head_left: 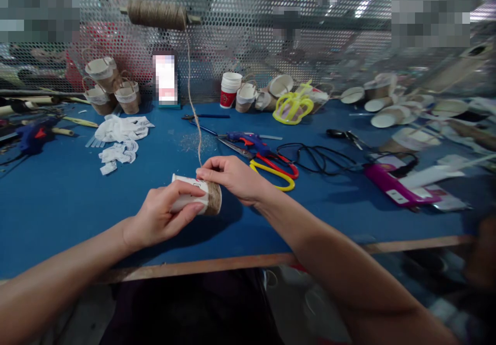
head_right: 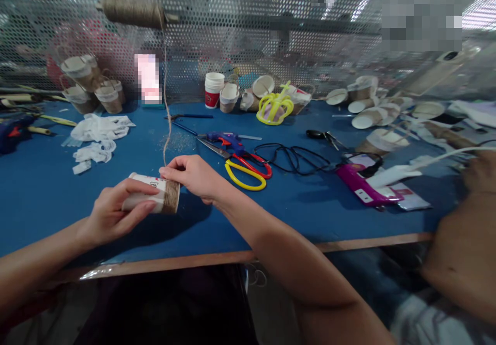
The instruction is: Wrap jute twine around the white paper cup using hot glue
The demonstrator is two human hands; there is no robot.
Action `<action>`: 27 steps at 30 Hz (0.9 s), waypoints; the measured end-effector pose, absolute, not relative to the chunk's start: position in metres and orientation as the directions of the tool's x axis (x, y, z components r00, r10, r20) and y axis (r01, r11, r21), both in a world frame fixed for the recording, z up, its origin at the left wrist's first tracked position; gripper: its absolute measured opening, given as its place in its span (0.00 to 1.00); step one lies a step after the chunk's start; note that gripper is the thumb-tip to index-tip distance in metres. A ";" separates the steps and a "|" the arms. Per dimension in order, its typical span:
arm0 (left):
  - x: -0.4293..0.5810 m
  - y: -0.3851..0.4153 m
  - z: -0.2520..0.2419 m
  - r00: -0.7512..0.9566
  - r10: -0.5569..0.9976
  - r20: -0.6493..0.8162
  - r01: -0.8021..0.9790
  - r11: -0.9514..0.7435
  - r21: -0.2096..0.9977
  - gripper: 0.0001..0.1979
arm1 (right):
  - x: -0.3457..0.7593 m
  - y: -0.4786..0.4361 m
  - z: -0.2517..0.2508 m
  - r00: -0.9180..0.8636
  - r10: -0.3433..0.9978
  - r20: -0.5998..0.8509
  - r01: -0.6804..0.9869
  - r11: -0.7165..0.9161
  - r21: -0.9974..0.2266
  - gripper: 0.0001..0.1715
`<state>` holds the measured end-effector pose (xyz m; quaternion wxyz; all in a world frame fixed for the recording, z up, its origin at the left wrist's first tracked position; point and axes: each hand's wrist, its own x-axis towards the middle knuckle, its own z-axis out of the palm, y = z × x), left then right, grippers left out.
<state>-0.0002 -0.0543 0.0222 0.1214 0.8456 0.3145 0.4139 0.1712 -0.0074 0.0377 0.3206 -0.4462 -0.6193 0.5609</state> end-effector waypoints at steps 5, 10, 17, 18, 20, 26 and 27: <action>0.001 -0.053 0.023 0.429 0.684 0.590 0.429 -0.729 0.533 0.05 | 0.171 -0.006 0.037 -0.408 0.903 -0.138 0.185 -0.066 -0.980 0.12; 0.001 -0.047 0.022 0.278 0.862 0.424 0.369 -0.503 0.782 0.06 | 0.170 -0.001 0.033 -0.351 0.925 -0.143 0.240 -0.059 -0.969 0.13; 0.004 -0.028 0.017 0.070 0.995 0.075 -0.054 -0.071 0.996 0.11 | 0.176 0.001 0.034 -0.242 0.964 0.107 0.304 0.180 -0.935 0.17; 0.005 -0.026 0.018 0.046 0.998 0.038 -0.092 -0.034 0.995 0.11 | 0.176 -0.001 0.035 -0.280 0.951 0.127 0.323 0.218 -0.921 0.17; 0.006 -0.024 0.019 0.012 1.000 -0.010 -0.142 0.011 0.990 0.12 | 0.175 -0.006 0.038 -0.364 0.924 0.119 0.356 0.256 -0.898 0.17; 0.005 -0.027 0.018 0.066 0.998 0.015 -0.150 -0.005 0.989 0.14 | 0.172 -0.013 0.040 -0.412 0.905 0.109 0.387 0.282 -0.878 0.13; 0.005 -0.027 0.019 0.081 0.996 0.028 -0.156 -0.015 0.988 0.14 | 0.172 -0.012 0.039 -0.417 0.901 0.120 0.374 0.291 -0.881 0.13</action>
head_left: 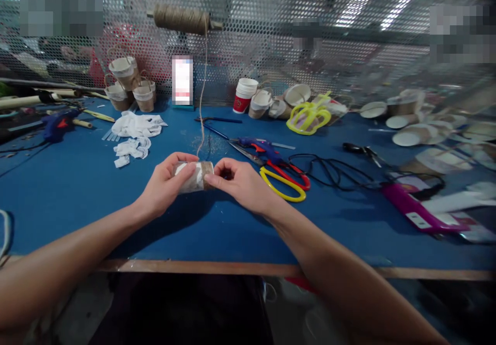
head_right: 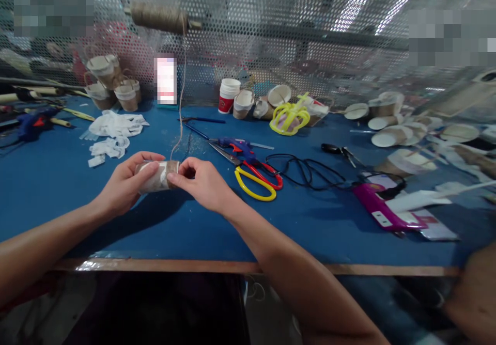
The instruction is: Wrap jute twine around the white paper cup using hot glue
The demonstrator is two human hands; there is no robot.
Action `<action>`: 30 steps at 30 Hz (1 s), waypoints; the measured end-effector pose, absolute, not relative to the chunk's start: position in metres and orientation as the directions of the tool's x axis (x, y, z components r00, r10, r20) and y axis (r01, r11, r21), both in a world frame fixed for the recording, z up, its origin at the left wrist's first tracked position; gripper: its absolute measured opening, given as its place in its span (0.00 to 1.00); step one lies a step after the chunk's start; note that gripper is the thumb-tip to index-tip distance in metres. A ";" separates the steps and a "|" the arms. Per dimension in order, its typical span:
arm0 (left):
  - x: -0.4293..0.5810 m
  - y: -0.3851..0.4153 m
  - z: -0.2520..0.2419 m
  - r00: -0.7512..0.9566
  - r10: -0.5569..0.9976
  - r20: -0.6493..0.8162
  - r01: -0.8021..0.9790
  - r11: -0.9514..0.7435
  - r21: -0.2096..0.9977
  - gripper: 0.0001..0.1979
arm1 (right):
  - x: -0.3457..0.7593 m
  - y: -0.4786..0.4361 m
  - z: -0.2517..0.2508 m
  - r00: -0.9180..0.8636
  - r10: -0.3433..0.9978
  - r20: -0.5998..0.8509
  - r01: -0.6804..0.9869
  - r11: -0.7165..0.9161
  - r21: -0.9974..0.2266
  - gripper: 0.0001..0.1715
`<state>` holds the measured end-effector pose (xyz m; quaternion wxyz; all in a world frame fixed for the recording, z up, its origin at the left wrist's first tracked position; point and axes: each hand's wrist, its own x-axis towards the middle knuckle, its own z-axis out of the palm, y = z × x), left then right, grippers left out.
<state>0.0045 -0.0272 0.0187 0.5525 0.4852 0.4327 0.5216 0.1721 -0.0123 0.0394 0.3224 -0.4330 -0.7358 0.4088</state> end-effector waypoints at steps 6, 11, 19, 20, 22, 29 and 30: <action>0.000 -0.019 0.030 0.082 0.991 -0.103 -0.292 0.122 0.949 0.22 | 0.173 -0.014 0.041 -0.472 0.835 0.281 0.364 0.476 -0.801 0.11; -0.004 -0.014 0.037 0.198 0.971 -0.134 -0.259 0.184 0.948 0.24 | 0.176 -0.015 0.048 -0.546 0.774 0.321 0.470 0.600 -0.647 0.09; 0.000 -0.019 0.031 0.229 0.969 0.091 0.009 -0.096 0.995 0.18 | 0.178 -0.010 0.053 -0.412 0.906 0.095 0.433 0.287 -0.855 0.11; 0.000 -0.019 0.031 0.230 0.968 0.104 0.050 -0.118 0.992 0.18 | 0.178 -0.009 0.052 -0.408 0.908 0.091 0.432 0.280 -0.857 0.11; -0.001 -0.019 0.033 0.233 0.965 0.120 0.103 -0.147 0.984 0.18 | 0.177 -0.009 0.050 -0.411 0.907 0.088 0.433 0.279 -0.857 0.11; 0.000 -0.021 0.027 0.220 0.955 0.198 0.183 -0.239 0.954 0.16 | 0.173 -0.011 0.043 -0.371 0.922 0.114 0.413 0.273 -0.869 0.13; 0.001 -0.023 0.025 0.220 0.949 0.226 0.211 -0.273 0.939 0.16 | 0.173 -0.011 0.040 -0.349 0.930 0.119 0.413 0.267 -0.871 0.14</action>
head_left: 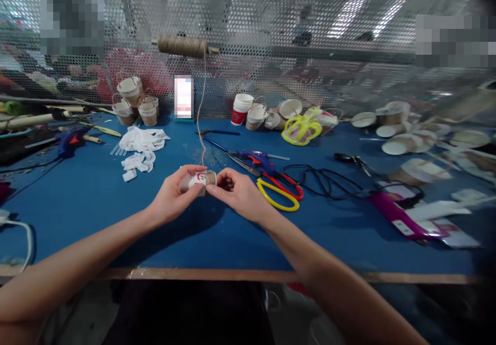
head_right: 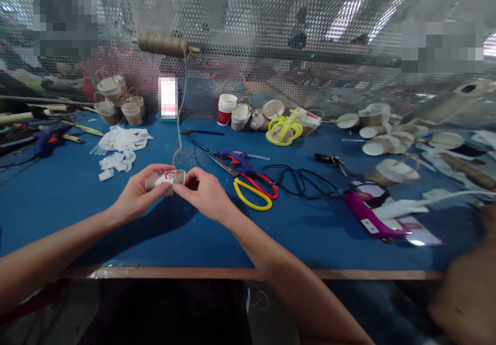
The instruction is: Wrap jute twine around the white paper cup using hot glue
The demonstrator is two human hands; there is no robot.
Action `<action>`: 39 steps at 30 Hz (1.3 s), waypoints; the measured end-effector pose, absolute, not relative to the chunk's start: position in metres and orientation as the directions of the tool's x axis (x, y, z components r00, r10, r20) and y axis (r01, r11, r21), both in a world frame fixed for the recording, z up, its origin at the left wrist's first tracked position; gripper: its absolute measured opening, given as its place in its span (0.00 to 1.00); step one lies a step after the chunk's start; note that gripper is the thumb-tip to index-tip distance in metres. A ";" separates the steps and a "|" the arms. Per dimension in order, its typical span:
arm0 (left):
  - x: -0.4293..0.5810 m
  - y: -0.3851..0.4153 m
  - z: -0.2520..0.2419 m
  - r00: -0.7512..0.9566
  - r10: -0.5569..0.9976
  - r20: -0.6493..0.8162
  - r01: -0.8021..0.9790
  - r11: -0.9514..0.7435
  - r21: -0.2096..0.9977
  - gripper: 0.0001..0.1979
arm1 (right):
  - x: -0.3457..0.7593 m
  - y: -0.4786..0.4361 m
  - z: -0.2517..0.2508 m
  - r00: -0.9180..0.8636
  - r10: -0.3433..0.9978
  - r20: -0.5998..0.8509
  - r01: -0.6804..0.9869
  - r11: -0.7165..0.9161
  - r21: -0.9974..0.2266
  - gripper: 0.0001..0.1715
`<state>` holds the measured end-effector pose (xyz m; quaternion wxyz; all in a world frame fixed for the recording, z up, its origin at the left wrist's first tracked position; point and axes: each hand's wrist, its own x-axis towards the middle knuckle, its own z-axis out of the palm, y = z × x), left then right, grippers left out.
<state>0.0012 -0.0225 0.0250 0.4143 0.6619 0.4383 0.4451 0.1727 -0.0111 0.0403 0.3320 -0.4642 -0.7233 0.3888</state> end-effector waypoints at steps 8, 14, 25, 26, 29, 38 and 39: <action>0.002 -0.028 0.014 0.230 0.919 0.320 0.317 -0.382 0.868 0.14 | 0.169 -0.013 0.028 -0.291 0.949 0.122 0.433 0.244 -0.868 0.13; 0.001 -0.030 0.017 0.239 0.926 0.293 0.346 -0.363 0.865 0.14 | 0.169 -0.015 0.028 -0.295 0.949 0.112 0.458 0.243 -0.855 0.11; 0.000 -0.031 0.017 0.226 0.934 0.276 0.337 -0.341 0.878 0.14 | 0.171 -0.018 0.034 -0.322 0.940 0.113 0.480 0.265 -0.836 0.13; 0.000 -0.031 0.017 0.223 0.939 0.263 0.334 -0.327 0.884 0.15 | 0.173 -0.017 0.037 -0.335 0.935 0.115 0.484 0.276 -0.830 0.14; -0.001 -0.030 0.018 0.229 0.945 0.234 0.318 -0.300 0.899 0.16 | 0.187 -0.007 0.049 -0.313 0.937 0.156 0.521 0.307 -0.796 0.13; -0.005 -0.030 0.015 0.280 0.936 0.216 0.376 -0.313 0.872 0.17 | 0.265 0.063 0.061 0.165 0.980 0.114 0.935 -0.119 -0.334 0.11; -0.005 -0.029 0.014 0.291 0.932 0.217 0.384 -0.321 0.866 0.17 | 0.270 0.067 0.058 0.178 0.981 0.080 0.939 -0.145 -0.311 0.12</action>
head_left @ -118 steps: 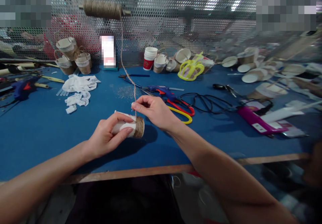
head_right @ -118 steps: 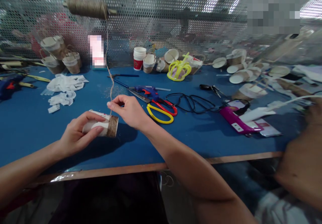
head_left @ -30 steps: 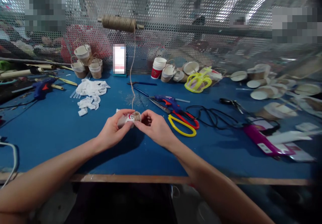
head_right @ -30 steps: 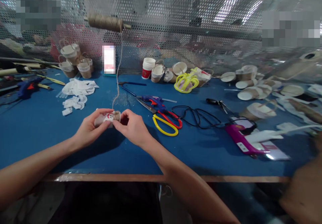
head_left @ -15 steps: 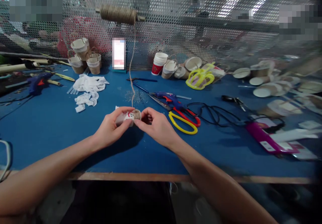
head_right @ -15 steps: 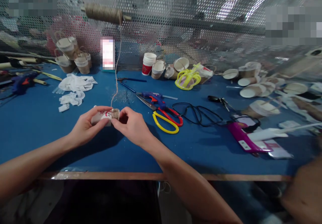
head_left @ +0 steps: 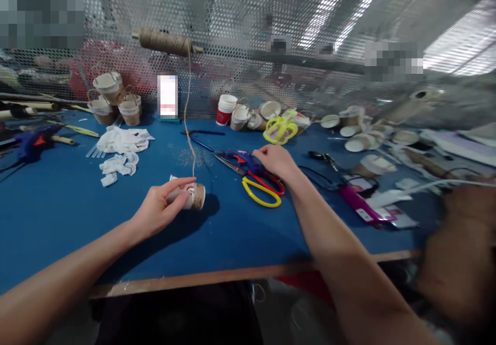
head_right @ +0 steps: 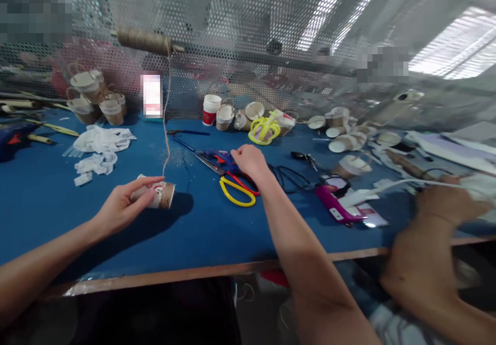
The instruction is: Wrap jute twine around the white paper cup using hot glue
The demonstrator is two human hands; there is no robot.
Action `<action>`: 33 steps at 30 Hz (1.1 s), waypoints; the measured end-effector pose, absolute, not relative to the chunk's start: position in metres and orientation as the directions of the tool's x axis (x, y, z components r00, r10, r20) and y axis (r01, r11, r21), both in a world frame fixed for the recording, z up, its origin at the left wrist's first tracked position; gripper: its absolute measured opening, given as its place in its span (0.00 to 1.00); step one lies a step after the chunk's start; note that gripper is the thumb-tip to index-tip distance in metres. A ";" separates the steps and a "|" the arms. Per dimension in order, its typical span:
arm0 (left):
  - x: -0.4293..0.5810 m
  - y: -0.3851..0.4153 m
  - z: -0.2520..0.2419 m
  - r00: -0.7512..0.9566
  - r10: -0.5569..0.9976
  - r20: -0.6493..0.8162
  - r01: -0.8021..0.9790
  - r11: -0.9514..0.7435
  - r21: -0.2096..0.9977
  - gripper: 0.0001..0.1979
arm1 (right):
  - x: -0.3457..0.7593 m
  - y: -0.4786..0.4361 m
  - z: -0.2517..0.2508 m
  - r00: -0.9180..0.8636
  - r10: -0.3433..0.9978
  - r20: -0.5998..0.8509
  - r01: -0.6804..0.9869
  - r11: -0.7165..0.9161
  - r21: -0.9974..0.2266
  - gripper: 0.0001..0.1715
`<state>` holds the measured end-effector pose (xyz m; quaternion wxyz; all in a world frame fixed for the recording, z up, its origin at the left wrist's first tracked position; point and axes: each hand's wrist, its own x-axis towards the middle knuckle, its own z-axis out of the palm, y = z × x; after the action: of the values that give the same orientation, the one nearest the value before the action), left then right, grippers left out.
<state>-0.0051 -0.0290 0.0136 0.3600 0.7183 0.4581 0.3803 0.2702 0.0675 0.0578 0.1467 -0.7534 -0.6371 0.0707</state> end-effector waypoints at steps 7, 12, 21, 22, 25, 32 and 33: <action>-0.004 -0.025 0.007 0.366 0.902 0.228 0.385 -0.370 0.845 0.15 | 0.272 0.080 0.042 0.106 0.989 -0.106 0.919 -0.138 -0.370 0.16; -0.004 -0.025 0.011 0.367 0.902 0.229 0.440 -0.385 0.811 0.15 | 0.269 0.079 0.039 0.139 0.984 -0.110 0.817 -0.177 -0.549 0.13; -0.007 -0.022 0.013 0.384 0.896 0.221 0.477 -0.398 0.784 0.16 | 0.258 0.049 0.063 0.096 0.984 -0.147 0.378 -0.173 -0.910 0.06; -0.007 -0.022 0.013 0.403 0.888 0.221 0.466 -0.407 0.786 0.16 | 0.255 0.045 0.064 0.070 0.985 -0.156 0.320 -0.170 -0.932 0.07; -0.008 -0.020 0.015 0.461 0.859 0.223 0.455 -0.444 0.772 0.15 | 0.245 0.031 0.062 -0.077 0.979 -0.186 0.189 -0.169 -0.967 0.08; -0.008 -0.023 0.018 0.459 0.871 0.178 0.549 -0.435 0.714 0.15 | 0.233 0.002 0.062 -0.354 0.926 -0.130 0.305 -0.017 -0.952 0.10; -0.008 -0.025 0.018 0.449 0.875 0.180 0.556 -0.432 0.710 0.14 | 0.233 -0.001 0.064 -0.356 0.927 -0.116 0.341 0.013 -0.940 0.10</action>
<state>-0.0081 -0.0246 0.0179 0.2903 0.8003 0.4470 0.2748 0.2329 -0.0014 0.0643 0.2901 -0.4879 -0.6499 0.5054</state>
